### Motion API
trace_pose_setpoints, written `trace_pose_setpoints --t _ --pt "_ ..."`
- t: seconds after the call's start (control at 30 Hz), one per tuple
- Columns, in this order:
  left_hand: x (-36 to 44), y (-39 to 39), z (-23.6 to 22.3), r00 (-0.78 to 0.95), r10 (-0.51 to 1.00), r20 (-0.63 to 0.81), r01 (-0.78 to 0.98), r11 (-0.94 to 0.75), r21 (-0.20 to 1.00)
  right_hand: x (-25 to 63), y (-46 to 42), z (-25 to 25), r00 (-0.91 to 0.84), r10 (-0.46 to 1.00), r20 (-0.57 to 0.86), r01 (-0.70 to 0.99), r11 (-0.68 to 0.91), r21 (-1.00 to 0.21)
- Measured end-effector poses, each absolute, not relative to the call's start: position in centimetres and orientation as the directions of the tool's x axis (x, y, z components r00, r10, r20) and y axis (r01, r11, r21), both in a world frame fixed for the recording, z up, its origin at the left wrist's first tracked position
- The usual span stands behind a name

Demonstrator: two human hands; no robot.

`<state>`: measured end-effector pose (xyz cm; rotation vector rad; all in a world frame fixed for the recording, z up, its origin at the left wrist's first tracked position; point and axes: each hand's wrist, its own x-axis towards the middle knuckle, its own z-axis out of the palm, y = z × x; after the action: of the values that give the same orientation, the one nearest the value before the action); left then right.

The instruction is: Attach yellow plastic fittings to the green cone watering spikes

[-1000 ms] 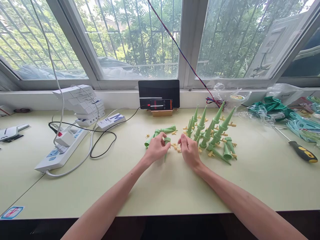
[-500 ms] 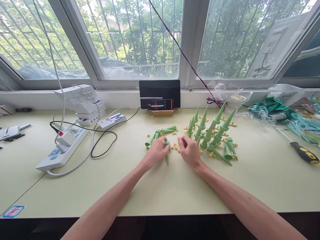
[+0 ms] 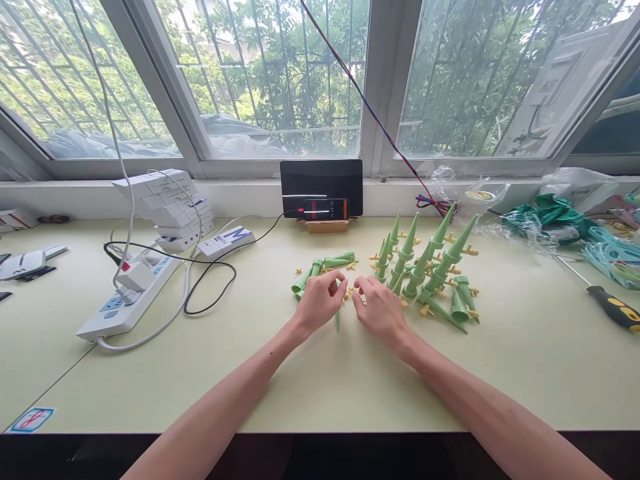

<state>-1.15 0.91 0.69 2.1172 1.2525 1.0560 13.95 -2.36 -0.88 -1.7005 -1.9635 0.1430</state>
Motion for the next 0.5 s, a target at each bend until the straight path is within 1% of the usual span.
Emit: trace_pose_setpoints --t 0.13,0.23,0.5 --pt "-1.15 0.91 0.68 0.293 0.875 0.386 0.538 -0.484 0.69 13.47 -2.95 -0.34 -0.089 0.971 0.223 0.926 0.163 -0.341" --pt "-1.17 0.94 0.64 0.296 0.873 0.389 0.549 -0.488 0.678 13.3 -3.03 -0.04 -0.101 0.982 0.162 0.939 0.148 -0.311" --pt "-1.23 1.02 0.43 0.323 0.857 0.402 0.557 -0.515 0.651 13.55 -2.67 -0.05 -0.103 0.988 0.116 0.941 0.134 -0.31"
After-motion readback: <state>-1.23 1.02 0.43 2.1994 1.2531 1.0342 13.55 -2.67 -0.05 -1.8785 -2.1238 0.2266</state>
